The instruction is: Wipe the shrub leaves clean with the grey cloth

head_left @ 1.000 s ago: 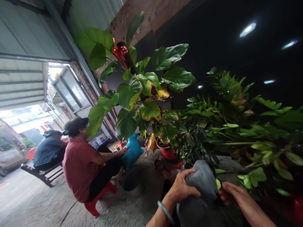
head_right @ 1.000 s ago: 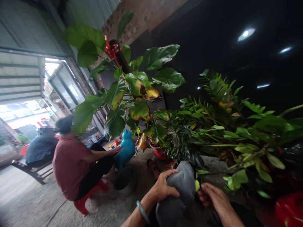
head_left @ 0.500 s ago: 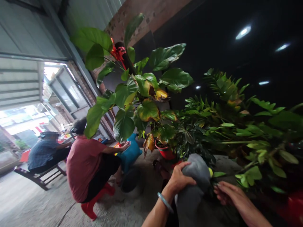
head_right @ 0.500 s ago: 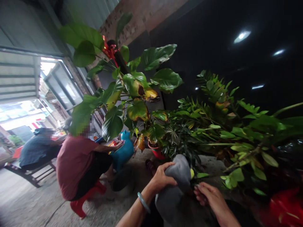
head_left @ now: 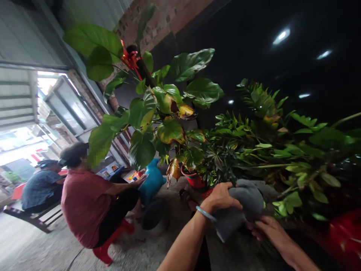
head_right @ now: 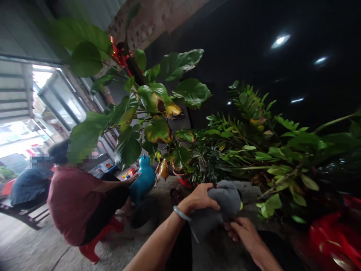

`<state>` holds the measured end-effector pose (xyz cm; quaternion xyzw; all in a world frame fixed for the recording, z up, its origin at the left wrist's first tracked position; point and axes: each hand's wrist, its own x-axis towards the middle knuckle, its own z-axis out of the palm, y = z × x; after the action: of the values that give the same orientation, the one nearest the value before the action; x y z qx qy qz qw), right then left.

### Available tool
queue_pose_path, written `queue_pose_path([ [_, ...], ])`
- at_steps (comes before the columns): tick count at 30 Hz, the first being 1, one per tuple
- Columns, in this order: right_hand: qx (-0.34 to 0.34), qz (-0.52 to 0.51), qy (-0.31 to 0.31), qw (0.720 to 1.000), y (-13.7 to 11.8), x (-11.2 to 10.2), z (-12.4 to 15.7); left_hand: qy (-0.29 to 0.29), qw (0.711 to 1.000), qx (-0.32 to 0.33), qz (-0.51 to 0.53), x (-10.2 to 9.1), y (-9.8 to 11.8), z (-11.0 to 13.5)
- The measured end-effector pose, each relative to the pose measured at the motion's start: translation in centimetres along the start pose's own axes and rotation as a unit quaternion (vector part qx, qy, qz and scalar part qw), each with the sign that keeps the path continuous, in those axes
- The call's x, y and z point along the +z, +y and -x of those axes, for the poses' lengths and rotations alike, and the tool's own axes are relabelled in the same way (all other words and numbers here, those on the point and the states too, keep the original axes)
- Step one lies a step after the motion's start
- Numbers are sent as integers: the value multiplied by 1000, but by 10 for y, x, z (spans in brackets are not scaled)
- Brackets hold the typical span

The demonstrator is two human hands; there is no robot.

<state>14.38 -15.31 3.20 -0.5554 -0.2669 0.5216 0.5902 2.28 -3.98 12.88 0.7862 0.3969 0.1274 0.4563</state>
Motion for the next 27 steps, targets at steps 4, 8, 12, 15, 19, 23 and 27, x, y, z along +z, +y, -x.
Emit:
queue_pose_path([
  [4, -5, -13, -14, 1000, 0, -11, 1, -75, 995, 18, 56, -34, 13, 40],
  [8, 29, -57, -50, 997, -2, -20, -2, 38, 983, 95, 150, -48, 35, 43],
  [12, 32, -67, -54, 996, 1, -20, -3, 150, 978, 60, 132, -31, 22, 22],
  [15, 10, -52, -54, 997, 3, -17, 0, 22, 998, 13, 49, -23, 1, 32],
  [19, -19, -47, -26, 998, -3, -15, 7, -29, 992, 27, 119, -40, 2, 63],
  [23, 48, -84, 15, 995, -12, -12, 9, 158, 963, 65, 208, -51, 15, 50],
  [27, 51, -81, 40, 995, -16, -6, 9, 224, 961, 17, 163, -24, -11, 26],
])
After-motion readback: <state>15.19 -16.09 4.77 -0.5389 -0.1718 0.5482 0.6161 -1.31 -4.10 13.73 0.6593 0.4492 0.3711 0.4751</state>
